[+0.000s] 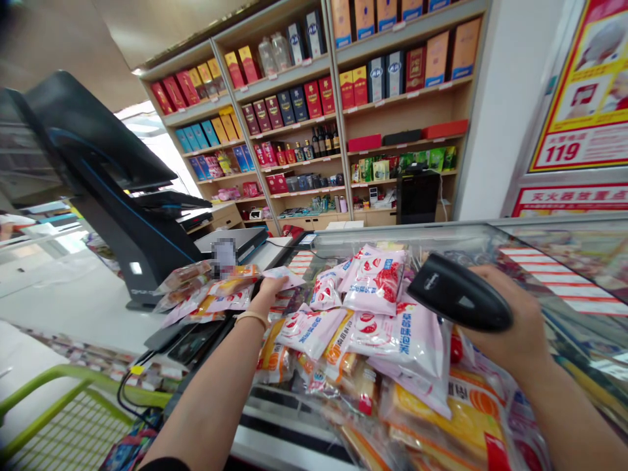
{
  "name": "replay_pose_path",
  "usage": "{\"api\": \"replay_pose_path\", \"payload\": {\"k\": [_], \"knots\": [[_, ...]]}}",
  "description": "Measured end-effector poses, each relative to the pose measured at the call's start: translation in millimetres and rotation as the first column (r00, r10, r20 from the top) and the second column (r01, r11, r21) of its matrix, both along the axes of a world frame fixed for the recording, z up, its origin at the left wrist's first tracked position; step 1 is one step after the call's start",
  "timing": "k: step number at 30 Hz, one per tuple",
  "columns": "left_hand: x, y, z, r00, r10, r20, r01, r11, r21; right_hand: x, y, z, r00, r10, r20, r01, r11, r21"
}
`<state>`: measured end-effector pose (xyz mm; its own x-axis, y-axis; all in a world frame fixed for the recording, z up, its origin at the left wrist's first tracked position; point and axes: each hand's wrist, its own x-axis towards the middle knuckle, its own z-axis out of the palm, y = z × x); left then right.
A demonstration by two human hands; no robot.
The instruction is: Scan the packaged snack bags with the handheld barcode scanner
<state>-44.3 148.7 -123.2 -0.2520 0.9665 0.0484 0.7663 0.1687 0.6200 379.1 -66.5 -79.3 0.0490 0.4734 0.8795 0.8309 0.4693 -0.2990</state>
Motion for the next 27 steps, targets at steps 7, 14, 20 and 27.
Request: {"api": "replay_pose_path", "payload": {"k": [7,14,20,27], "knots": [[18.3,-35.3,6.3,0.763,-0.024,0.646,0.002,0.999,0.035,-4.9,-2.7,7.6,1.0,0.007,0.022,-0.007,1.0,0.003],[41.8,-84.1,9.2,0.625,-0.397,0.672,-0.078,0.825,0.56,-10.6,-14.5,13.5,0.989,0.092,0.118,-0.092,0.996,0.0],[73.5,-109.7,1.1,0.912,-0.318,0.258,0.056,0.721,0.691,-32.9,-30.6,17.1,0.99,0.118,0.081,-0.116,0.993,-0.027],[80.1,-117.8,-3.1,0.939,-0.343,0.029,0.233,0.695,0.68,-55.3,-39.1,14.7,0.98,0.192,0.044,-0.187,0.977,-0.1]]}}
